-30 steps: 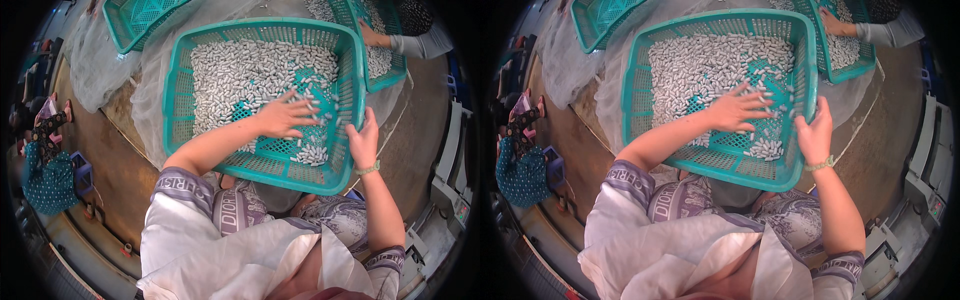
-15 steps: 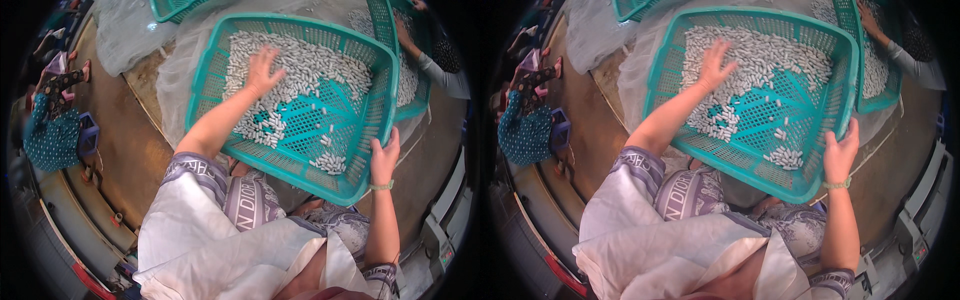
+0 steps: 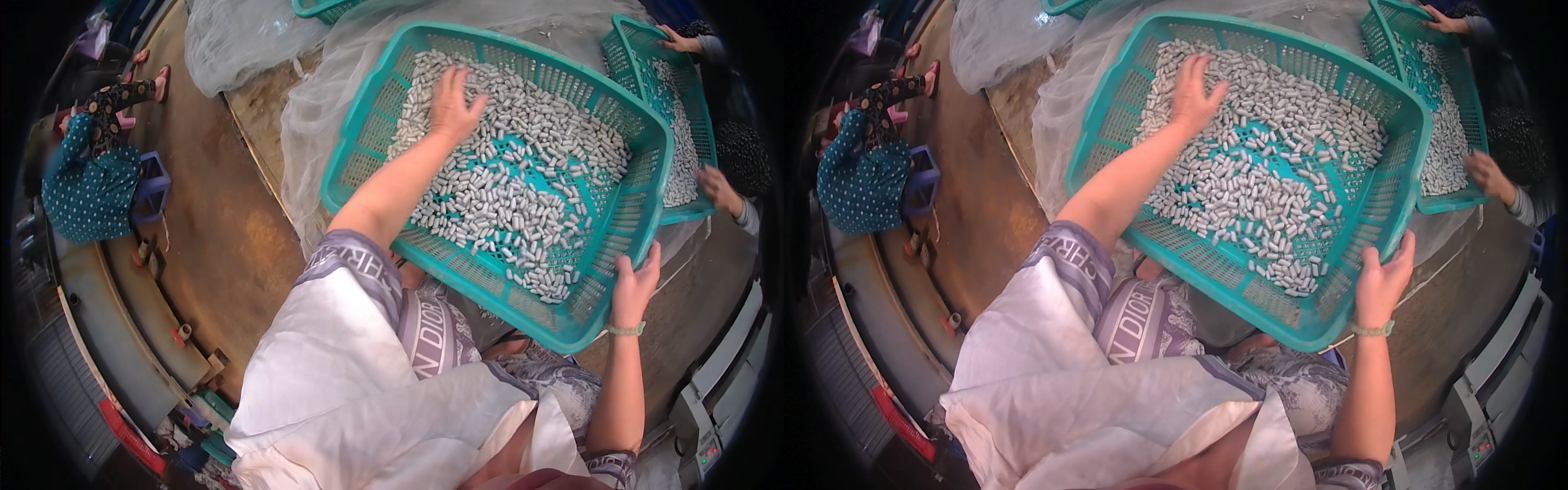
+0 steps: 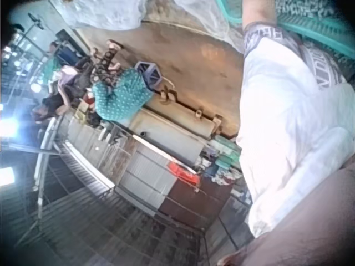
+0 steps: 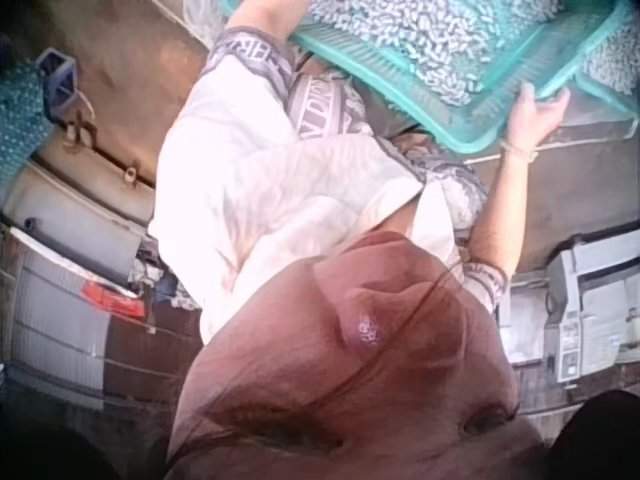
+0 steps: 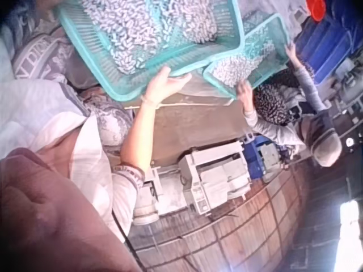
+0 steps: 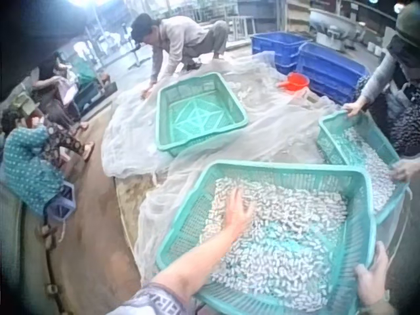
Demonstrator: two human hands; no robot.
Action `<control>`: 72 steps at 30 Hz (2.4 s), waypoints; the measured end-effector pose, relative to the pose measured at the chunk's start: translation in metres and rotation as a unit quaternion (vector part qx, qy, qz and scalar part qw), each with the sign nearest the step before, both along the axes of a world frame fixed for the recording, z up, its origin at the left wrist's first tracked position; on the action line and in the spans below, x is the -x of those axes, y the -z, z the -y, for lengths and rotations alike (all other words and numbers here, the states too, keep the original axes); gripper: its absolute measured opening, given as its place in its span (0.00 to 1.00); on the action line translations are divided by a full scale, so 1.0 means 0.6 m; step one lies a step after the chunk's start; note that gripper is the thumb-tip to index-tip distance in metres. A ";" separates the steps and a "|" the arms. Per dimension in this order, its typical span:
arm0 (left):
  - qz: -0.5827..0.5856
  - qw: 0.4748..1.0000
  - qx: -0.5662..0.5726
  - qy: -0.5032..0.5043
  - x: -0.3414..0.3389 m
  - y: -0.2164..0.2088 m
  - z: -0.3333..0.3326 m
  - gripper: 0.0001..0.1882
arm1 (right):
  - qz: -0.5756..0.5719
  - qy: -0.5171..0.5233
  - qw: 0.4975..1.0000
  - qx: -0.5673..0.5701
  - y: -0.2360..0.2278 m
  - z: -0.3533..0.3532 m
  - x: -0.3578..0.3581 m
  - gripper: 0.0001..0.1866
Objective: The person sorts white silkworm cocoons by hand in a green basket, then pours them into a machine. They later use a red scoop to transfer cocoons between blue bins while other workers sort nearby.
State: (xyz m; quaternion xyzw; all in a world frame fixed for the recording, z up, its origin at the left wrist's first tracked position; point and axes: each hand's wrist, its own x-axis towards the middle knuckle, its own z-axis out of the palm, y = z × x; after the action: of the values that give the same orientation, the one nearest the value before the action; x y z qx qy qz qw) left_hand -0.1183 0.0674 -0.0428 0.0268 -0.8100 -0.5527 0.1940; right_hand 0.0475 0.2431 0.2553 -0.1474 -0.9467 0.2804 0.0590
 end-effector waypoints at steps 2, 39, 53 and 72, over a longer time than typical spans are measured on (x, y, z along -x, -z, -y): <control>-0.014 0.998 -0.044 0.044 0.000 -0.016 -0.020 0.27 | 0.004 0.017 1.000 -0.005 0.003 0.001 -0.004 0.18; -0.013 0.975 0.117 0.188 -0.025 -0.037 -0.020 0.15 | 0.022 0.048 0.998 0.019 0.006 -0.038 0.029 0.18; -0.040 0.935 0.242 0.256 -0.032 -0.079 -0.046 0.24 | 0.013 0.045 0.999 0.021 0.002 -0.051 0.037 0.19; 0.042 0.981 0.120 0.144 0.009 -0.060 -0.051 0.09 | 0.016 0.048 0.999 -0.003 0.001 -0.043 0.034 0.18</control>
State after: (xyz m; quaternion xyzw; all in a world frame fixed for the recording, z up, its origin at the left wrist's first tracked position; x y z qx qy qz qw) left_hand -0.1235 0.0979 -0.0066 -0.0908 -0.8733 -0.4720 0.0797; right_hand 0.0268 0.2688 0.2547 -0.1974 -0.9400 0.2721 0.0575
